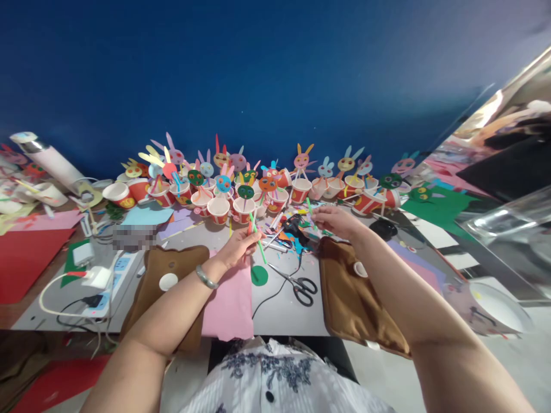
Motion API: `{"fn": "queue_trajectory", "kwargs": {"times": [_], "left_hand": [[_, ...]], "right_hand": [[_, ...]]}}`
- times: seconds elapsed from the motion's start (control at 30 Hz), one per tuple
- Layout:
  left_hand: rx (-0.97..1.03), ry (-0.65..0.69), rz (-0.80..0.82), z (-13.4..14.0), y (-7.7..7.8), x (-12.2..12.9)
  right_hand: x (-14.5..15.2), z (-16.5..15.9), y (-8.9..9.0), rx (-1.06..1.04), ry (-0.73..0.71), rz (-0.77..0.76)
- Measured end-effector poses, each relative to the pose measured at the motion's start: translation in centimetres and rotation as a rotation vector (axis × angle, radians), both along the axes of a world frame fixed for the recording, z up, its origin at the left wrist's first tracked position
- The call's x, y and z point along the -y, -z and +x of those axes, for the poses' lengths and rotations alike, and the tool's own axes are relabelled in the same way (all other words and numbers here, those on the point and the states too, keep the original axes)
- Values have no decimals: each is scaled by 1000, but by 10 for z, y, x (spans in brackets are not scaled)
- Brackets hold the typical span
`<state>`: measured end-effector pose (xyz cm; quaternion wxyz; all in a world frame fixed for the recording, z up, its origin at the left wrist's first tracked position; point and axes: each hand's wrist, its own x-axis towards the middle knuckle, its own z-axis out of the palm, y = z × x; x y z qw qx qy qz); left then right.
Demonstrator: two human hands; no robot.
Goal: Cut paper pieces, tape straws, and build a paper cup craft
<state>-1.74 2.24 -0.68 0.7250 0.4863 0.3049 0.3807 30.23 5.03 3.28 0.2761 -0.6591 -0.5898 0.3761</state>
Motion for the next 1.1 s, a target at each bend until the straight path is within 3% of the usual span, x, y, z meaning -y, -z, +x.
{"fn": "queue_trajectory", "kwargs": {"times": [0.3,0.53,0.67,0.83,1.1], "left_hand": [[22,-1,-44,1,-1,0],[28,6,-46,-1,-7,1],[23,0,-50,-1,-8,2],[21,-5,-42,1,-3,1],[14,-5,11,0,5,-1]], "right_hand": [[19,-68,-3,-539,-214,-85],[14,-58,-2,-346,-120,31],[17,-57,0,-417,-125,20],[29,-79,6,-503,-146,-26],[47,-119,15,-454,-431,-236]]}}
